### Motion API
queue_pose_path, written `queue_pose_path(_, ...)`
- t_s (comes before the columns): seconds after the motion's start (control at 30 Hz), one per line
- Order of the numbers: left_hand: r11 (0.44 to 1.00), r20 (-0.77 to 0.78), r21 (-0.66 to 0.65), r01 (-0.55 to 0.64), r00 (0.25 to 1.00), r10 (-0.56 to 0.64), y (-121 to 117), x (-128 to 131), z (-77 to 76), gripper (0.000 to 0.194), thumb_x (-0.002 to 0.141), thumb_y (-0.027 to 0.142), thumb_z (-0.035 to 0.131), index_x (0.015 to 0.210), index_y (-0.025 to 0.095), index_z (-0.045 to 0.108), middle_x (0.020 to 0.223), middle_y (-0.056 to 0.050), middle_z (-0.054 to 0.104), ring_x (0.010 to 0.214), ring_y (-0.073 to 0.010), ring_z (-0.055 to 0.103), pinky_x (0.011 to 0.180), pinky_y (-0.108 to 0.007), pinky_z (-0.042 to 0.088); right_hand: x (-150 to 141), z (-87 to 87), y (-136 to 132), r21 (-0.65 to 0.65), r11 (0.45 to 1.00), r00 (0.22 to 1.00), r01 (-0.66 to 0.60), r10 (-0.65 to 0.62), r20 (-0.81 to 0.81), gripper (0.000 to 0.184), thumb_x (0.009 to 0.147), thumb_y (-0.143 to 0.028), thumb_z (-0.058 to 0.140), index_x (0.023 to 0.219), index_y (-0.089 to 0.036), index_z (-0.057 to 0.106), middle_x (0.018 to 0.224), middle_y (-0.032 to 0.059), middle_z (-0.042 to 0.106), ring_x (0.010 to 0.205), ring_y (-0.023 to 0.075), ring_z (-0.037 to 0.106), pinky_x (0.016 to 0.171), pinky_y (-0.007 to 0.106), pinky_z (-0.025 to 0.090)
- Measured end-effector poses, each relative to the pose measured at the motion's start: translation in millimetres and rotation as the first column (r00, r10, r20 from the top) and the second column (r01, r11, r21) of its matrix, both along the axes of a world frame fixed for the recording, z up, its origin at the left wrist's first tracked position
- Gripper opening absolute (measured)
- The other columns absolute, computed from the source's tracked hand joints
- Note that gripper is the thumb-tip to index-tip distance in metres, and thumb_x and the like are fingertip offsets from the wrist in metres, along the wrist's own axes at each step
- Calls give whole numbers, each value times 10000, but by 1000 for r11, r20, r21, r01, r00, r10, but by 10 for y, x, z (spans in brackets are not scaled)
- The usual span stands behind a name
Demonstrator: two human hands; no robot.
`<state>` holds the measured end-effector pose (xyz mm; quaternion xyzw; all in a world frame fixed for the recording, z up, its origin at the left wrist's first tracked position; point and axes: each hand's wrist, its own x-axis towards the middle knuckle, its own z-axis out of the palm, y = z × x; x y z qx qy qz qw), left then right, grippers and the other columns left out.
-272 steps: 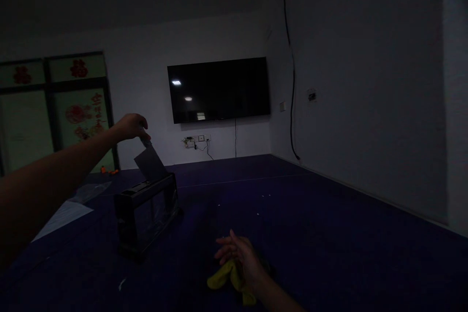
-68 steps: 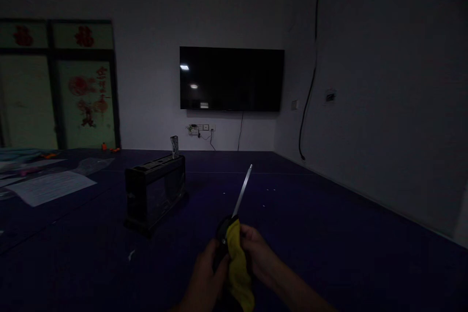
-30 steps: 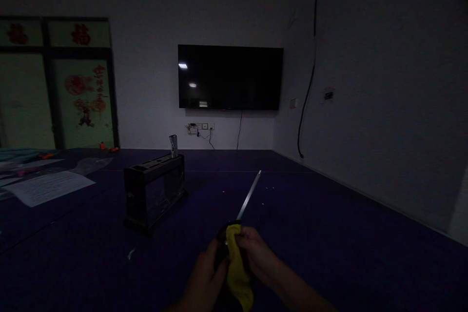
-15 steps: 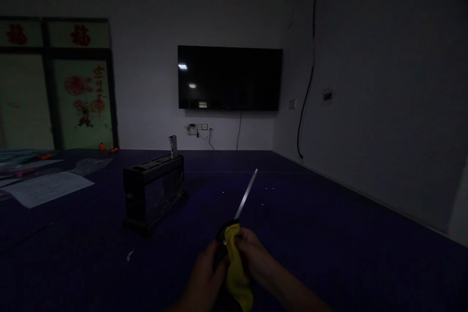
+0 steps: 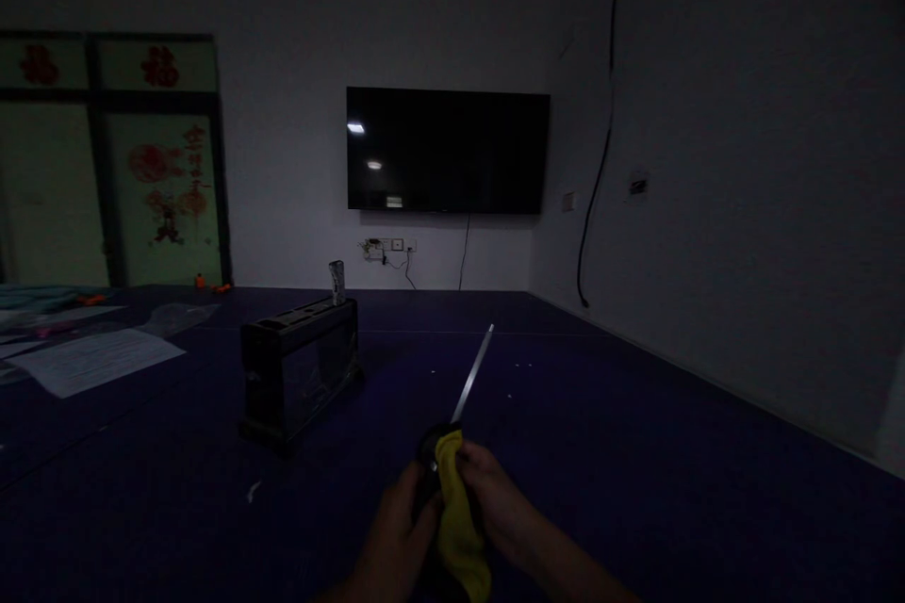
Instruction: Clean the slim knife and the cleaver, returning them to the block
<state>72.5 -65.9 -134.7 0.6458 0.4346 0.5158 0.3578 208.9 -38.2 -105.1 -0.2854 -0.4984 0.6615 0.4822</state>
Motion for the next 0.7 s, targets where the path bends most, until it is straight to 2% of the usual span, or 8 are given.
queue_pose_path(0.13,999,19,0,41,999,-41,19,3,-10,429,795,364,518,1166,159,576,1180,-133,611,1109,-269,541,947,-368,419,-7,43,-52,-37,999,998,-22,20,-52,240,600,-288,709,795,-151,678,720,37,667,663,159,605,646,254,431)
queue_pose_path(0.27,995,9,7,99,995,-100,30,-2,-29,489,816,337,495,1269,153,493,1296,-130,531,1218,-257,458,1002,-361,376,14,86,-66,-34,997,998,-64,64,-23,336,627,-335,713,904,-146,696,816,60,686,717,165,615,665,256,434)
queue_pose_path(0.37,995,-10,-4,103,995,-103,43,-11,-57,519,822,351,486,1298,145,463,1327,-136,500,1247,-260,429,1012,-368,369,15,85,-57,-32,998,998,-57,56,-15,371,614,-379,727,900,-143,696,797,59,684,687,165,612,634,256,430)
queue_pose_path(0.5,998,-30,-1,66,997,-66,55,-13,-87,491,801,341,510,1252,148,513,1297,-141,529,1219,-273,461,996,-376,388,-1,60,-47,36,998,999,-42,42,-3,352,639,-426,710,849,-144,682,746,47,672,674,168,609,664,275,433)
queue_pose_path(0.7,998,-50,19,66,997,-65,-23,5,18,441,805,318,488,1210,154,549,1272,-128,554,1188,-253,496,989,-352,400,6,54,-39,70,997,1000,-15,13,27,309,652,-414,700,822,-158,664,704,24,656,671,171,606,669,279,433)
